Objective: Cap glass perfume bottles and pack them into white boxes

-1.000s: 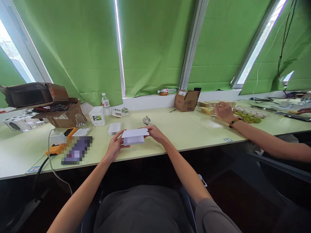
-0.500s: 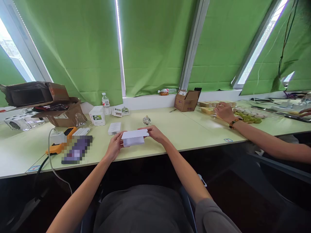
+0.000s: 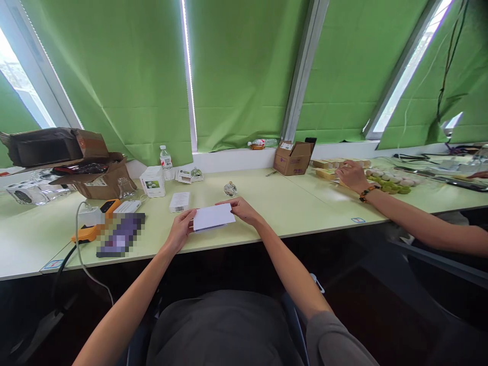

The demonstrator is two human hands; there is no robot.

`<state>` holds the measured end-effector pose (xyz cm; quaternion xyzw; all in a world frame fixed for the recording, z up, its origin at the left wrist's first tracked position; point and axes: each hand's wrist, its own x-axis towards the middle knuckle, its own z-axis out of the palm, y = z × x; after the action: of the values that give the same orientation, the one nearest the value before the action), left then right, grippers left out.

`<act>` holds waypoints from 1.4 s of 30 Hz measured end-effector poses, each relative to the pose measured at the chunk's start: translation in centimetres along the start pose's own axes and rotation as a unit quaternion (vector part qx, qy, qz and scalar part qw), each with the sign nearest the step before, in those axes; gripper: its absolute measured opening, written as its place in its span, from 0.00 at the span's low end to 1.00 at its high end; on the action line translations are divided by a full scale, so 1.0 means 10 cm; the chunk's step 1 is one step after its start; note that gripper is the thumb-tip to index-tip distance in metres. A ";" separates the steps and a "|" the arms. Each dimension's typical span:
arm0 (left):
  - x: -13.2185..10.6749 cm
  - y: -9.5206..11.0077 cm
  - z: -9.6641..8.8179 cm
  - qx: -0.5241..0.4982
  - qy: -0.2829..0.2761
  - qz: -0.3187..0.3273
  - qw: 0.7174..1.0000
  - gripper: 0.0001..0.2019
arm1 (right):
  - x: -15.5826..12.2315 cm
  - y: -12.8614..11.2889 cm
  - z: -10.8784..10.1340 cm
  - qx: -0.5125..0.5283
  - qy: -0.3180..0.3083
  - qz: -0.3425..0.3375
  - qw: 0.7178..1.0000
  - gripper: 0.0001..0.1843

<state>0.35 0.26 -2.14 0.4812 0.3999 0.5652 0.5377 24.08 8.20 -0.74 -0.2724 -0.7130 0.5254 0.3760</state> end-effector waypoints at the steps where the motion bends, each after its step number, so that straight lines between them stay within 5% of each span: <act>1: 0.00 0.00 0.00 -0.002 -0.005 -0.001 1.000 0.23 | 0.00 0.00 0.00 0.001 -0.002 0.000 1.000 0.23; 14: 0.07 -0.08 -0.07 -0.021 0.033 0.016 0.999 0.22 | 0.03 0.01 0.00 0.029 0.018 0.032 0.999 0.11; 24: 0.12 -0.13 -0.09 -0.032 0.074 0.038 0.996 0.20 | -0.08 -0.14 0.08 -0.018 -0.118 0.086 0.989 0.22; 42: 0.02 -0.03 0.00 0.058 -0.017 0.049 0.997 0.23 | -0.01 -0.04 0.04 0.011 -0.024 0.060 0.998 0.24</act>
<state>0.42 0.46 -2.43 0.5403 0.3989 0.5583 0.4871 23.81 7.77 -0.42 -0.2977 -0.6984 0.5614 0.3292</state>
